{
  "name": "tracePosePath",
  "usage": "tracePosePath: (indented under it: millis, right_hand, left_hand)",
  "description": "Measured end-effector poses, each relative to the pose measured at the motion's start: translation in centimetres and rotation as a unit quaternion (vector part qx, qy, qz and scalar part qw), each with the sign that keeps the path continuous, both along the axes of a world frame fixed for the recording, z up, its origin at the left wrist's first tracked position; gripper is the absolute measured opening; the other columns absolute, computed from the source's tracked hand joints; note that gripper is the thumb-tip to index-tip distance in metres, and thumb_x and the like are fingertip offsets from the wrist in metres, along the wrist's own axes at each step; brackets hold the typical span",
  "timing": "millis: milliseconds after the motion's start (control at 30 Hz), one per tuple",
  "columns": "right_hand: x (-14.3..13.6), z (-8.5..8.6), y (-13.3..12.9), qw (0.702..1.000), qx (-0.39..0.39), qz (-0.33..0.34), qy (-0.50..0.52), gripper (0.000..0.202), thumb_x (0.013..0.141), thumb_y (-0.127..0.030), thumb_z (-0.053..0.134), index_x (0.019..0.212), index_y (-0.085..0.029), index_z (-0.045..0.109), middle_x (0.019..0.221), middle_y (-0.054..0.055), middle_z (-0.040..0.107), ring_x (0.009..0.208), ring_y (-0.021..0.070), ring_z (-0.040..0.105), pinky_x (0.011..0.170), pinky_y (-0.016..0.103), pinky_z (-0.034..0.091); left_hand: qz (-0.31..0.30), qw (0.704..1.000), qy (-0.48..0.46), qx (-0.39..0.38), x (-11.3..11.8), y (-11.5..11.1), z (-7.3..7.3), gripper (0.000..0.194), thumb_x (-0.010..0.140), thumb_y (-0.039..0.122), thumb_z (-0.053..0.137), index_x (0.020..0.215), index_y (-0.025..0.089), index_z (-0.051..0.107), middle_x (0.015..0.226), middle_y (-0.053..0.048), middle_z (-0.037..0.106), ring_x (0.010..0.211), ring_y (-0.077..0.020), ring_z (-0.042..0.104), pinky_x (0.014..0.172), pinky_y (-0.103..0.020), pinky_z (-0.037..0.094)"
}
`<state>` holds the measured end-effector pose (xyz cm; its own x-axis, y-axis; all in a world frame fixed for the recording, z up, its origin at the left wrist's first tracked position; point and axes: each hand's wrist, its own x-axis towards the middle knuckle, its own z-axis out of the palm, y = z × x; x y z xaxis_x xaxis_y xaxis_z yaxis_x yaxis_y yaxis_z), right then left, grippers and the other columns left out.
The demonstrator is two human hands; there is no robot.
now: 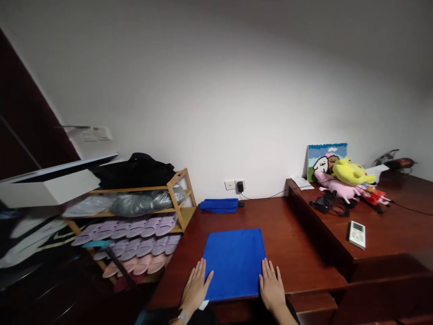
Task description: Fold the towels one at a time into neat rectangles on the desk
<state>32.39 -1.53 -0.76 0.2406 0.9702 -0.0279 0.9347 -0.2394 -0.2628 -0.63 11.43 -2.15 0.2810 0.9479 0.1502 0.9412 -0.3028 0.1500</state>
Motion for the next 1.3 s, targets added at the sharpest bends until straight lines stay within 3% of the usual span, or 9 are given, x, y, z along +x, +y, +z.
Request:
tracePosePath:
  millis: [100, 300, 533, 800, 900, 1000, 1133, 1233, 1300]
  right_hand:
    - [0.3, 1.1, 1.3, 1.0, -0.005, -0.006, 0.004, 0.067, 0.102, -0.049, 0.013, 0.16, -0.018, 0.027, 0.166, 0.0, 0.024, 0.156, 0.0233, 0.016, 0.128, 0.05, 0.009]
    - [1.1, 3.8, 6.5, 1.0, 0.004, -0.015, 0.004, 0.067, 0.102, -0.044, 0.01, 0.162, -0.015, 0.018, 0.169, 0.0, 0.016, 0.157, 0.0202, 0.011, 0.128, 0.043, 0.008]
    - [1.2, 1.3, 8.6, 0.999, -0.01, -0.034, 0.032, 0.07, 0.101, -0.048, 0.013, 0.162, -0.015, 0.018, 0.169, 0.002, 0.016, 0.157, 0.0214, 0.012, 0.128, 0.045, 0.005]
    - [1.6, 1.3, 7.7, 0.997, 0.01, -0.041, 0.067, 0.067, 0.1, -0.046, 0.019, 0.161, -0.019, 0.023, 0.169, 0.003, 0.02, 0.157, 0.0221, 0.012, 0.127, 0.049, 0.001]
    - [1.8, 1.0, 7.4, 0.996, 0.023, -0.043, 0.076, 0.068, 0.1, -0.047, 0.019, 0.161, -0.018, 0.023, 0.169, 0.004, 0.019, 0.157, 0.0223, 0.012, 0.127, 0.049, 0.001]
    - [1.9, 1.0, 7.1, 0.996, 0.028, -0.045, 0.079, 0.068, 0.1, -0.046, 0.019, 0.161, -0.016, 0.023, 0.169, 0.004, 0.02, 0.157, 0.0228, 0.012, 0.128, 0.049, 0.001]
    - [1.9, 1.3, 6.9, 0.996, 0.022, -0.041, 0.075, 0.067, 0.101, -0.046, 0.017, 0.161, -0.017, 0.022, 0.169, 0.003, 0.019, 0.157, 0.0222, 0.012, 0.128, 0.049, 0.002]
    - [2.0, 1.2, 6.8, 0.997, 0.021, -0.037, 0.07, 0.067, 0.1, -0.045, 0.019, 0.161, -0.018, 0.023, 0.168, 0.003, 0.018, 0.157, 0.0226, 0.012, 0.128, 0.05, 0.003]
    - [2.1, 1.0, 6.8, 0.997, 0.016, -0.03, 0.064, 0.067, 0.099, -0.043, 0.02, 0.161, -0.018, 0.024, 0.168, 0.002, 0.017, 0.157, 0.0229, 0.011, 0.128, 0.05, 0.003]
  left_hand:
    - [-0.009, 1.0, 0.0, 0.019, 0.5, 0.0, -0.5, 0.081, 0.1, 0.067, 0.021, 0.16, 0.013, 0.028, 0.167, -0.011, 0.026, 0.155, -0.0272, 0.026, 0.127, -0.049, 0.027]
    - [-0.006, 1.0, 0.008, 0.024, 0.2, 0.1, -0.8, 0.082, 0.1, 0.066, 0.023, 0.16, 0.011, 0.027, 0.168, -0.011, 0.026, 0.154, -0.0271, 0.027, 0.127, -0.047, 0.029]
    - [0.004, 1.0, 0.023, -0.013, 0.3, -0.1, 0.5, 0.081, 0.1, 0.066, 0.02, 0.161, 0.013, 0.024, 0.169, -0.009, 0.02, 0.156, -0.0254, 0.02, 0.129, -0.046, 0.024]
    - [-0.001, 0.992, 0.08, -0.094, 0.4, -0.4, 2.8, 0.075, 0.102, 0.054, 0.016, 0.161, 0.009, 0.019, 0.169, -0.008, 0.012, 0.156, -0.0221, 0.014, 0.13, -0.043, 0.02]
    - [-0.001, 0.994, 0.077, -0.082, 1.2, -0.2, 3.4, 0.073, 0.102, 0.053, 0.015, 0.161, 0.01, 0.019, 0.169, -0.007, 0.013, 0.156, -0.0224, 0.015, 0.13, -0.044, 0.021]
    - [-0.022, 0.998, 0.044, -0.036, 4.8, -0.4, 4.2, 0.073, 0.103, 0.055, 0.016, 0.161, 0.011, 0.02, 0.169, -0.008, 0.016, 0.156, -0.0238, 0.017, 0.129, -0.046, 0.022]
    - [-0.132, 0.99, 0.015, -0.037, 13.3, -0.9, 4.7, 0.07, 0.103, 0.056, 0.015, 0.161, 0.018, 0.025, 0.169, -0.006, 0.022, 0.156, -0.0246, 0.02, 0.129, -0.05, 0.023]
    - [-0.184, 0.981, 0.003, -0.054, 19.5, -1.0, 4.1, 0.069, 0.103, 0.056, 0.014, 0.161, 0.02, 0.023, 0.168, -0.007, 0.022, 0.156, -0.0255, 0.019, 0.129, -0.052, 0.024]
    - [-0.197, 0.978, 0.003, -0.069, 21.9, -0.8, 3.3, 0.069, 0.103, 0.056, 0.013, 0.162, 0.02, 0.021, 0.169, -0.005, 0.021, 0.157, -0.025, 0.017, 0.129, -0.05, 0.022]
